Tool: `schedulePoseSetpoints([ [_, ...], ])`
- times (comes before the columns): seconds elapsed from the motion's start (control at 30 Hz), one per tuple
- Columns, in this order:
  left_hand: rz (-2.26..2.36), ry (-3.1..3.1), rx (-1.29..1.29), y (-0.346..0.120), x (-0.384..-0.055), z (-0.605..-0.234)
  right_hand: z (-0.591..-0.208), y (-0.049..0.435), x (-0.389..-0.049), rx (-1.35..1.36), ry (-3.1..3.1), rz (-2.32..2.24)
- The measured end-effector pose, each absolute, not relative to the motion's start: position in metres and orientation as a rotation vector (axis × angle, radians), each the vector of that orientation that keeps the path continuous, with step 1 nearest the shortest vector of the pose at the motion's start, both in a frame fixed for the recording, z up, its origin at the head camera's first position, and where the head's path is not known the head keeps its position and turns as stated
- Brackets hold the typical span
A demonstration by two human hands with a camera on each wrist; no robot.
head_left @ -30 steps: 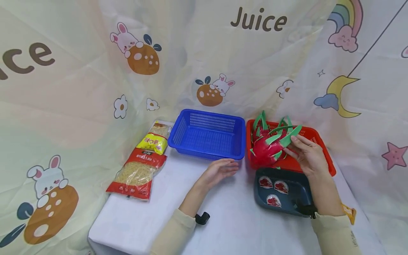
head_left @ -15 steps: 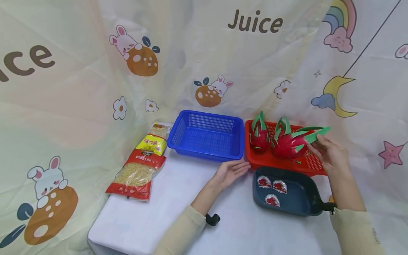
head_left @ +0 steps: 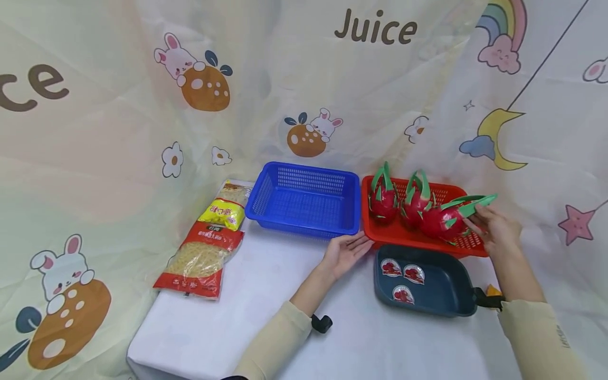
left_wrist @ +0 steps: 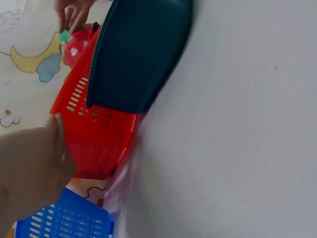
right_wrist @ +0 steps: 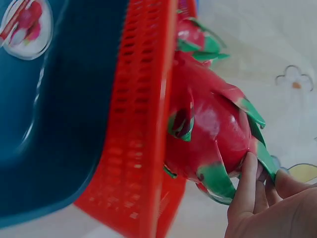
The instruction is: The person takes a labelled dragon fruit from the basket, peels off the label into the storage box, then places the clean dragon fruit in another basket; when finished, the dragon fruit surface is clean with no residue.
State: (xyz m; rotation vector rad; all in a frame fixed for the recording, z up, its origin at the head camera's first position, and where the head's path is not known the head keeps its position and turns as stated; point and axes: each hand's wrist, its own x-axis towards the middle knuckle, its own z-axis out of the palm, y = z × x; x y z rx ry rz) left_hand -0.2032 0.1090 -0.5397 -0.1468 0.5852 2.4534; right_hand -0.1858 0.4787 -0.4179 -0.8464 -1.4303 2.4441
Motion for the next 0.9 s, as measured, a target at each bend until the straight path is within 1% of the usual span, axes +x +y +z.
schedulePoseSetpoints([
  [0.23, 2.490, 0.586, -0.152, 0.113, -0.204, -0.544, -0.425, 0.488, -0.192, -0.831, -1.537, 2.387],
  [0.33, 2.484, 0.581, -0.150, 0.115, -0.204, -0.545, -0.424, 0.492, -0.194, -0.789, -1.605, 2.367],
  [0.6, 2.476, 0.559, -0.128, 0.115, -0.205, -0.544, -0.423, 0.504, -0.206, -0.606, -2.025, 2.153],
  [0.77, 2.465, 0.547, -0.131, 0.114, -0.204, -0.544, -0.435, 0.508, -0.213, -0.673, -2.081, 2.095],
  [0.9, 2.460, 0.549, -0.121, 0.114, -0.204, -0.545, -0.450, 0.510, -0.217, -0.729, -2.037, 2.135],
])
